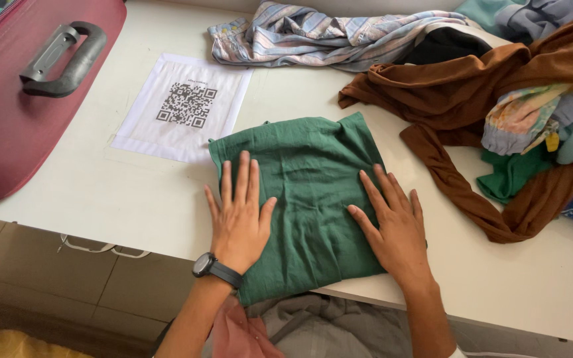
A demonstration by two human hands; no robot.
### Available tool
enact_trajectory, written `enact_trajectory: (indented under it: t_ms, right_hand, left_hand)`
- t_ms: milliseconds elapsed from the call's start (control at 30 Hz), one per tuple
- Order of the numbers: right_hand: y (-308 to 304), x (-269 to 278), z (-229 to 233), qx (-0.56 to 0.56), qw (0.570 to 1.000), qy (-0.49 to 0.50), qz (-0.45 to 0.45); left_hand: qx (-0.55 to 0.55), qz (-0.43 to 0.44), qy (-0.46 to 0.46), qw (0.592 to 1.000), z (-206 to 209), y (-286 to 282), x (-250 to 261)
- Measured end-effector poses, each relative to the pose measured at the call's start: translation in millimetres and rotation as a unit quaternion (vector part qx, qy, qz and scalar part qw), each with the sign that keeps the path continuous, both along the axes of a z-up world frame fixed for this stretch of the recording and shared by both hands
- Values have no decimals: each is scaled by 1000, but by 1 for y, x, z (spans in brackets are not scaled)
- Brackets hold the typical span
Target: The person folds black pants, green pants, and a blue shirt, placing each item into a maroon suitcase located on a white desk.
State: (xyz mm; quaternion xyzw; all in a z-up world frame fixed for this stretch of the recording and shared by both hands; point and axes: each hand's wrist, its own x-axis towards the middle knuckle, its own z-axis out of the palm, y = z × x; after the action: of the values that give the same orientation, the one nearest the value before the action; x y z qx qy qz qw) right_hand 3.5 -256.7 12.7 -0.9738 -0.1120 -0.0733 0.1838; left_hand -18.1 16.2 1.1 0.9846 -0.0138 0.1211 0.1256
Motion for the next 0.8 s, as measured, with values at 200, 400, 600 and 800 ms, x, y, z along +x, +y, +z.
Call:
enact_trajectory:
  t_ms: [200,400,600,800]
  right_hand:
    - [8,2,19,-31,999,-24,-19]
    - [68,37,45,127,981,-86,123]
    - [97,103,19,54,980,-61,184]
    - [68,137,-10,112,985,-58,114]
  left_hand:
    - [28,95,-13,995,3,23,11]
    - [-11,-25,-93,995,17,-13,57]
    - [-47,-29,-93,994,-7,-4,102]
    - [-157,37,-142,977,-35,18,102]
